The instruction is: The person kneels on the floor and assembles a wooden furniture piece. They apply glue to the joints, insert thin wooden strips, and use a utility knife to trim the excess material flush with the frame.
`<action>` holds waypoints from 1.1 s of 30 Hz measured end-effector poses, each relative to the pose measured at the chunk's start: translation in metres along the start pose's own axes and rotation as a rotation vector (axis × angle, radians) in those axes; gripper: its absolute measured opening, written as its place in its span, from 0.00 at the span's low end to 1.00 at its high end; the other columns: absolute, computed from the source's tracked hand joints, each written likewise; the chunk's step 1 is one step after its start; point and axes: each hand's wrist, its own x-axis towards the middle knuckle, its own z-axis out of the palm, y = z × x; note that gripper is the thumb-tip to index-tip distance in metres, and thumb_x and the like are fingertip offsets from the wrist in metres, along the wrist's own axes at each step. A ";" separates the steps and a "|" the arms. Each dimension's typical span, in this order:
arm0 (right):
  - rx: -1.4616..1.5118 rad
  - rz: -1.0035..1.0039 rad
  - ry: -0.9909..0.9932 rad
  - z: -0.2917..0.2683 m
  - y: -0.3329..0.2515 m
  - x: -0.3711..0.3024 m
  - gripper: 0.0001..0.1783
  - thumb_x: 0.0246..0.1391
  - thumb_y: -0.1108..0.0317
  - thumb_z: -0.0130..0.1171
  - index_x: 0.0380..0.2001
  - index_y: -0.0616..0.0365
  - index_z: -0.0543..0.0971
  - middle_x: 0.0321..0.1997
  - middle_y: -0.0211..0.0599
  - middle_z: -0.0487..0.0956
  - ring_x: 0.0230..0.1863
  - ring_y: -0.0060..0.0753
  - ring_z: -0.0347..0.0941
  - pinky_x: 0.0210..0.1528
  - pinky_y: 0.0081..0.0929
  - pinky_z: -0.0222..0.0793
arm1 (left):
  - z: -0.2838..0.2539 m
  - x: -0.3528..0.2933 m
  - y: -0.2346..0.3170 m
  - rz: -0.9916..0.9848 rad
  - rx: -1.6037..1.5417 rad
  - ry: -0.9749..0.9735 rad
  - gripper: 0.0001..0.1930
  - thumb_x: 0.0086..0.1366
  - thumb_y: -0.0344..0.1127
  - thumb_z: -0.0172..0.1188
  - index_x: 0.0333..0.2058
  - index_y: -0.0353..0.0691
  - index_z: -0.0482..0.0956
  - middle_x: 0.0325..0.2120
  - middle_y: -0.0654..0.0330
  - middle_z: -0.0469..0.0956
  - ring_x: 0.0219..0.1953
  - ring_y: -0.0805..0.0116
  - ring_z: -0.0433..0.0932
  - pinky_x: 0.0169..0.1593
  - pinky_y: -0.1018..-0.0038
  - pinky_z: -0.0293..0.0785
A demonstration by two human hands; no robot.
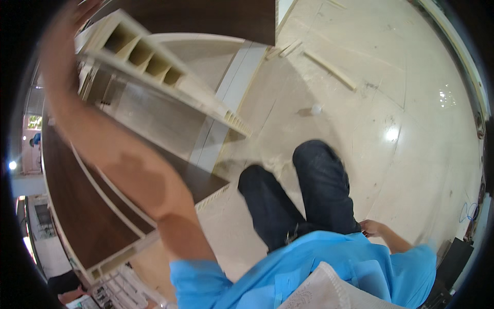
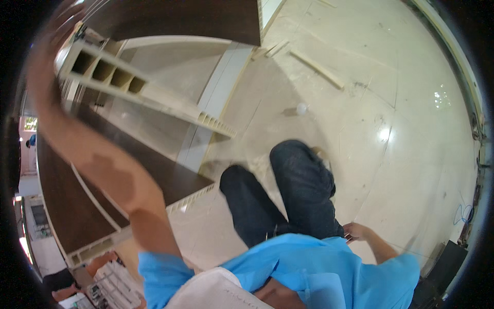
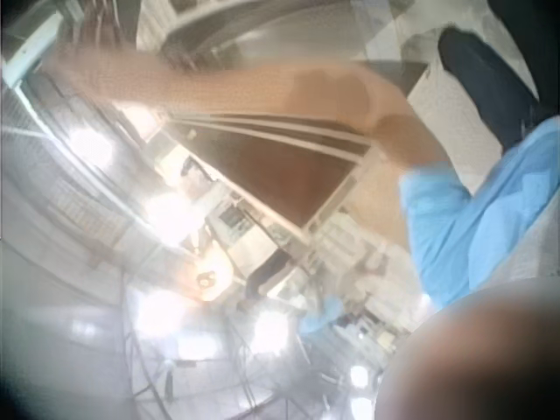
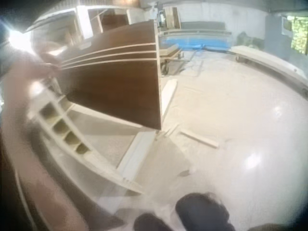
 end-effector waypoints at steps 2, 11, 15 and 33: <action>-0.158 -0.318 0.045 0.056 0.025 -0.022 0.15 0.67 0.73 0.48 0.50 0.61 0.80 0.44 0.43 0.84 0.39 0.37 0.81 0.40 0.39 0.82 | -0.004 0.006 -0.010 -0.069 -0.069 -0.104 0.30 0.77 0.60 0.48 0.56 0.38 0.79 0.49 0.50 0.82 0.52 0.58 0.80 0.61 0.58 0.73; -0.004 -0.429 0.385 0.211 0.003 -0.009 0.13 0.66 0.74 0.48 0.49 0.61 0.79 0.44 0.43 0.83 0.39 0.37 0.81 0.40 0.38 0.82 | -0.027 0.018 -0.027 -0.118 -0.171 -0.276 0.34 0.74 0.67 0.55 0.54 0.38 0.84 0.45 0.52 0.88 0.45 0.61 0.86 0.52 0.63 0.82; 0.047 -0.478 0.454 0.230 -0.023 -0.001 0.12 0.66 0.74 0.48 0.48 0.61 0.79 0.44 0.42 0.83 0.39 0.36 0.80 0.40 0.38 0.81 | -0.022 0.027 -0.034 -0.148 -0.144 -0.261 0.33 0.74 0.67 0.55 0.53 0.40 0.86 0.43 0.54 0.89 0.46 0.62 0.86 0.53 0.62 0.81; 0.067 -0.491 0.595 0.250 -0.029 -0.008 0.10 0.64 0.76 0.49 0.46 0.60 0.77 0.43 0.41 0.82 0.38 0.35 0.79 0.40 0.37 0.80 | -0.024 0.027 -0.042 -0.093 0.021 -0.255 0.32 0.69 0.71 0.53 0.50 0.51 0.89 0.46 0.62 0.89 0.56 0.59 0.84 0.61 0.59 0.75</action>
